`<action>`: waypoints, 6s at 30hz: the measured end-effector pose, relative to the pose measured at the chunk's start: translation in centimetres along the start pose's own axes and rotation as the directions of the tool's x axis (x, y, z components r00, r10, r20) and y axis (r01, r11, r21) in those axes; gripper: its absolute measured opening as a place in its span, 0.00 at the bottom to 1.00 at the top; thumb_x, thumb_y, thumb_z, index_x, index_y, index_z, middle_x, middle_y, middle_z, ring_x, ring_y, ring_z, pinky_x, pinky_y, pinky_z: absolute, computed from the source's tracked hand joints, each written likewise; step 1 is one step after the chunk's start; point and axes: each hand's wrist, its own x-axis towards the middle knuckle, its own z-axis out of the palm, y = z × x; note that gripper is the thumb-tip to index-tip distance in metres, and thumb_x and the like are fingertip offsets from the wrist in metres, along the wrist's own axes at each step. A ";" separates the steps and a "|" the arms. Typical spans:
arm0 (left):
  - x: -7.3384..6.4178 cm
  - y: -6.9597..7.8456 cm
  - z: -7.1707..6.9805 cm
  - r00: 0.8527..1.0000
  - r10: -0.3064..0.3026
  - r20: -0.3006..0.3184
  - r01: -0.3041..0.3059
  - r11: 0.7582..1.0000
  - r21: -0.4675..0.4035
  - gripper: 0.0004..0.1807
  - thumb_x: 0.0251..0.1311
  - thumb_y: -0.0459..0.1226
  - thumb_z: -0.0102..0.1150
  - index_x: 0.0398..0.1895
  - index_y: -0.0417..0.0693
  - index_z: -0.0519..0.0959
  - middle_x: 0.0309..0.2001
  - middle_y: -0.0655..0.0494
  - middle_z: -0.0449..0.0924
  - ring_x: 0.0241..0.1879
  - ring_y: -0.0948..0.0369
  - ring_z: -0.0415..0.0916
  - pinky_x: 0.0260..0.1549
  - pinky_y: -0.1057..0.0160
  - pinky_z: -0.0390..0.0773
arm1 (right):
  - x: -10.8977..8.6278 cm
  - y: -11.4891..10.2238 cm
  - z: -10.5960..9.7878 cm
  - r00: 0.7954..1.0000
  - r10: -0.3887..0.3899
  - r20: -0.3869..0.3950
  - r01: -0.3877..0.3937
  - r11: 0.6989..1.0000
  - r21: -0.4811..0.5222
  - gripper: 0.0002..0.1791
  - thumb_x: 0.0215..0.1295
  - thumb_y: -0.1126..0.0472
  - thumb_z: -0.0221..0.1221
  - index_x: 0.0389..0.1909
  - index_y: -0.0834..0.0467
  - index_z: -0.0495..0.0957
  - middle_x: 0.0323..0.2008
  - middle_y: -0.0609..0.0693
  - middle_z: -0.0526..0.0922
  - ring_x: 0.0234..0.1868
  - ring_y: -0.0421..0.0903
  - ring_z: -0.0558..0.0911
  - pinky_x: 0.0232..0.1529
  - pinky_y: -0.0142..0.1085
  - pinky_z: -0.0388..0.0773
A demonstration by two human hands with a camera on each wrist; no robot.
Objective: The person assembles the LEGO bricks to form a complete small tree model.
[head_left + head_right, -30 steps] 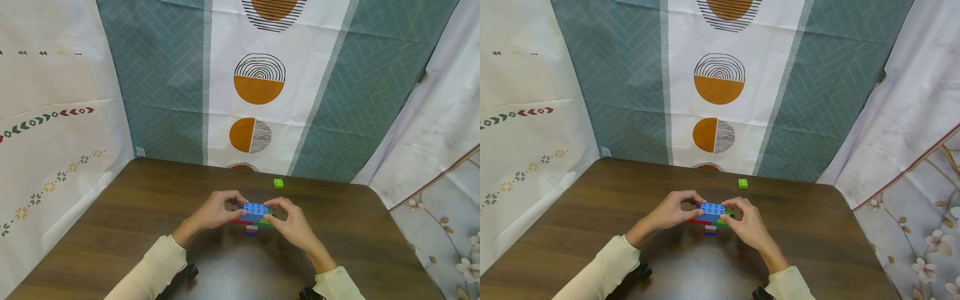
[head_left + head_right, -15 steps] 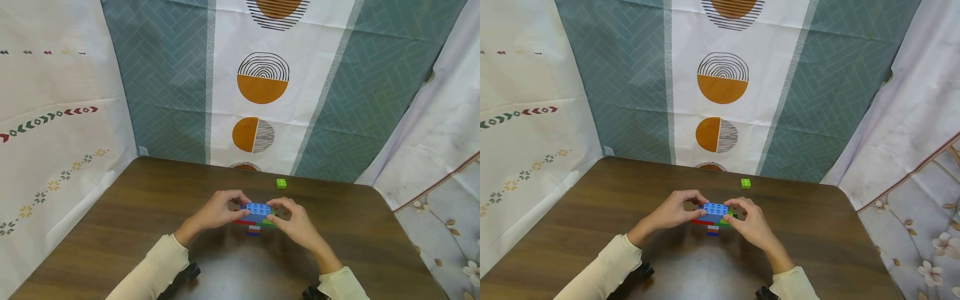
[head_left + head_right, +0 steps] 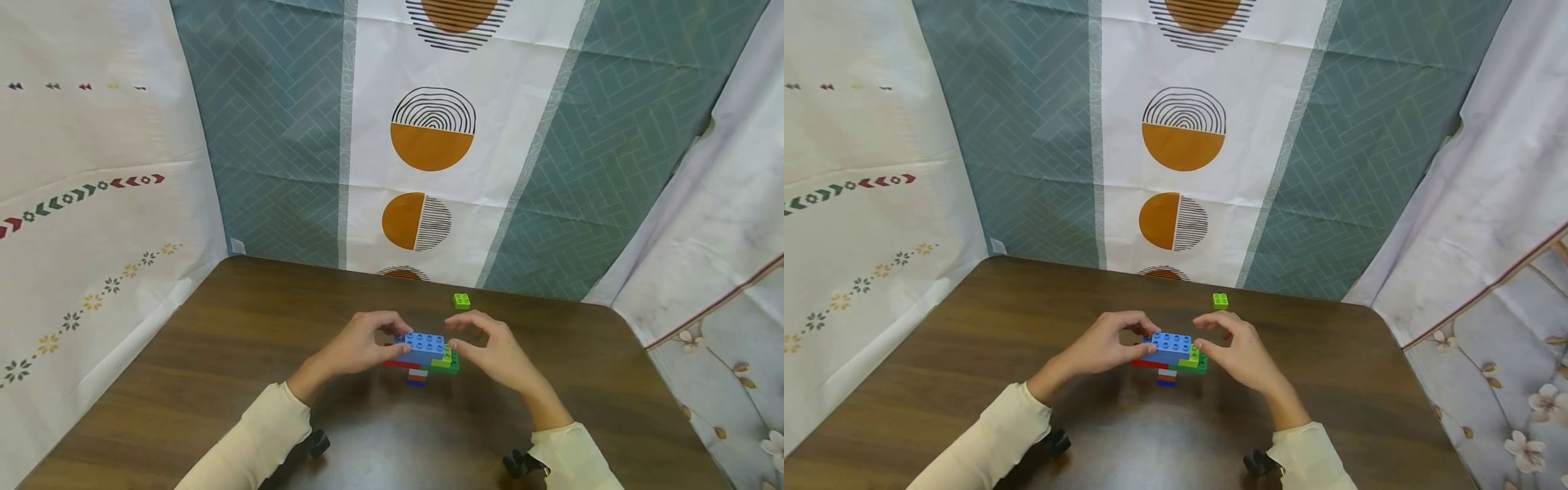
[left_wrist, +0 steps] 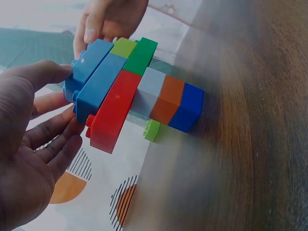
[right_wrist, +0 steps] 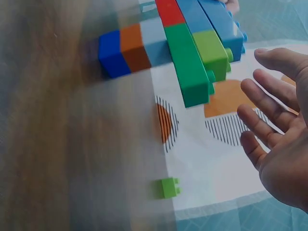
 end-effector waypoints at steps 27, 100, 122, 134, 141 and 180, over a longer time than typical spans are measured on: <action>0.0 -0.2 0.1 1.000 0.011 0.015 -0.011 1.000 -0.025 0.13 0.64 0.43 0.70 0.49 0.53 0.83 0.48 0.58 0.86 0.48 0.60 0.79 0.54 0.49 0.85 | 6.9 7.0 -3.5 0.973 0.232 -0.010 -0.232 0.973 0.014 0.20 0.71 0.62 0.64 0.61 0.58 0.80 0.59 0.63 0.84 0.59 0.60 0.82 0.59 0.54 0.81; -0.1 0.1 0.0 0.998 -0.053 0.025 0.054 0.998 -0.029 0.13 0.64 0.45 0.69 0.49 0.55 0.83 0.48 0.60 0.85 0.48 0.62 0.79 0.52 0.56 0.85 | 5.8 9.1 -1.1 0.953 0.302 -0.022 -0.303 0.953 -0.031 0.24 0.68 0.57 0.66 0.62 0.60 0.78 0.60 0.63 0.82 0.63 0.63 0.78 0.64 0.61 0.75; 0.0 0.0 -0.2 0.999 -0.037 0.019 0.037 0.999 -0.034 0.13 0.64 0.45 0.69 0.50 0.55 0.83 0.48 0.59 0.85 0.48 0.61 0.79 0.54 0.49 0.85 | 3.1 2.0 -1.3 0.994 0.096 -0.050 -0.100 0.992 -0.078 0.21 0.65 0.55 0.70 0.57 0.53 0.81 0.52 0.53 0.86 0.52 0.54 0.81 0.48 0.40 0.80; -0.1 0.0 0.0 1.000 -0.020 0.015 0.021 1.000 -0.018 0.12 0.64 0.46 0.69 0.49 0.56 0.83 0.46 0.62 0.86 0.46 0.63 0.79 0.51 0.57 0.86 | 1.0 -1.3 0.1 0.999 0.008 -0.044 -0.011 0.997 -0.070 0.21 0.63 0.55 0.72 0.56 0.50 0.82 0.54 0.44 0.85 0.56 0.47 0.79 0.56 0.49 0.76; -0.1 -0.1 0.0 1.000 0.000 0.011 0.001 1.000 -0.030 0.12 0.64 0.45 0.69 0.49 0.55 0.83 0.44 0.62 0.86 0.46 0.62 0.80 0.52 0.52 0.86 | 0.4 -2.6 1.0 0.998 -0.056 -0.029 0.054 0.996 -0.065 0.20 0.62 0.56 0.73 0.55 0.47 0.82 0.51 0.38 0.86 0.54 0.37 0.78 0.54 0.43 0.77; 0.2 1.0 1.5 0.977 0.164 -0.134 -0.156 0.986 0.065 0.18 0.64 0.43 0.70 0.55 0.50 0.82 0.49 0.58 0.86 0.47 0.62 0.81 0.49 0.59 0.86 | 0.1 -2.7 2.2 0.996 -0.082 -0.020 0.080 0.993 -0.090 0.19 0.63 0.57 0.72 0.54 0.47 0.82 0.51 0.41 0.85 0.57 0.51 0.81 0.55 0.47 0.77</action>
